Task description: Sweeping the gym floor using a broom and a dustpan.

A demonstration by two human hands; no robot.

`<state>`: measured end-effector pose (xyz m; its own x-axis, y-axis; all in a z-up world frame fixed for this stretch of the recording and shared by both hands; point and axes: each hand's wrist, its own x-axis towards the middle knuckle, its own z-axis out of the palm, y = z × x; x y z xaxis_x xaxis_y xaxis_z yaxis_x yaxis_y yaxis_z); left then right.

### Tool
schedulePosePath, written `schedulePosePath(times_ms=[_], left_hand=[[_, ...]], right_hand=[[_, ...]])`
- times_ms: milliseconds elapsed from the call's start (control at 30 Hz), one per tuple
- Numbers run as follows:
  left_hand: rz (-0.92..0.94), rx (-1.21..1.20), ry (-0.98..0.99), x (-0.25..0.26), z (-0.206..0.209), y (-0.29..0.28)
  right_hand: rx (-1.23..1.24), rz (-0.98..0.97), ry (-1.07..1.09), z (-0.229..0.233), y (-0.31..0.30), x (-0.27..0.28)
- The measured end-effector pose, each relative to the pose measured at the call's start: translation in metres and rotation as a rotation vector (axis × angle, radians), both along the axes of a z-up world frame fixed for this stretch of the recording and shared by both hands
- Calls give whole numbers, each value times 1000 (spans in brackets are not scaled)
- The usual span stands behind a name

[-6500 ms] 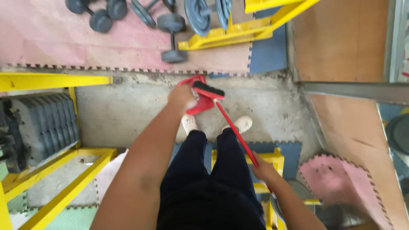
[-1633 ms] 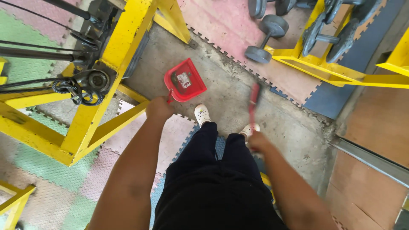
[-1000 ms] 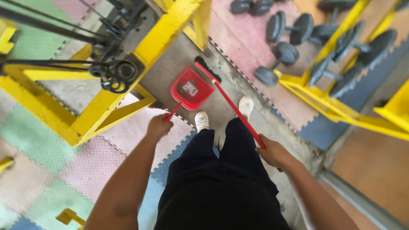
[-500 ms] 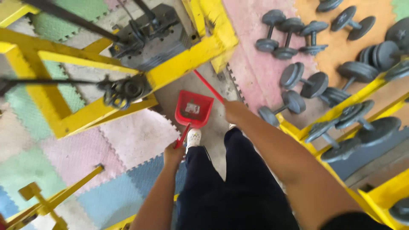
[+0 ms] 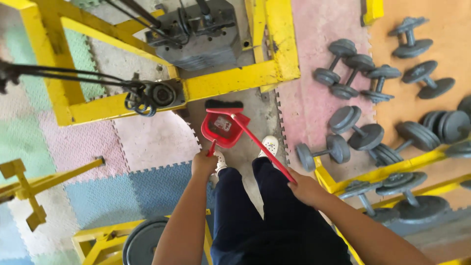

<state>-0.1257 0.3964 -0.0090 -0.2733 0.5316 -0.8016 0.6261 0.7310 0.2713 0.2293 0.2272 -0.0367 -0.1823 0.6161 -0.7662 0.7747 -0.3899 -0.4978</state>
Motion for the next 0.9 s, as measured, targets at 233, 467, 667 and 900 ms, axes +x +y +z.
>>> schedulePosePath(times_ms=[233, 467, 667, 900], left_hand=[[-238, 218, 172, -23, -46, -9], [-84, -17, 95, -2, -1, -10], [-120, -35, 114, 6, 12, -1], [-83, -5, 126, -1, 13, -4]], right_hand=[[81, 26, -132, -8, 156, -4], [-103, 45, -238, -83, 116, -23], [-81, -135, 36, 14, 56, -3], [125, -4, -188, -60, 91, 34]])
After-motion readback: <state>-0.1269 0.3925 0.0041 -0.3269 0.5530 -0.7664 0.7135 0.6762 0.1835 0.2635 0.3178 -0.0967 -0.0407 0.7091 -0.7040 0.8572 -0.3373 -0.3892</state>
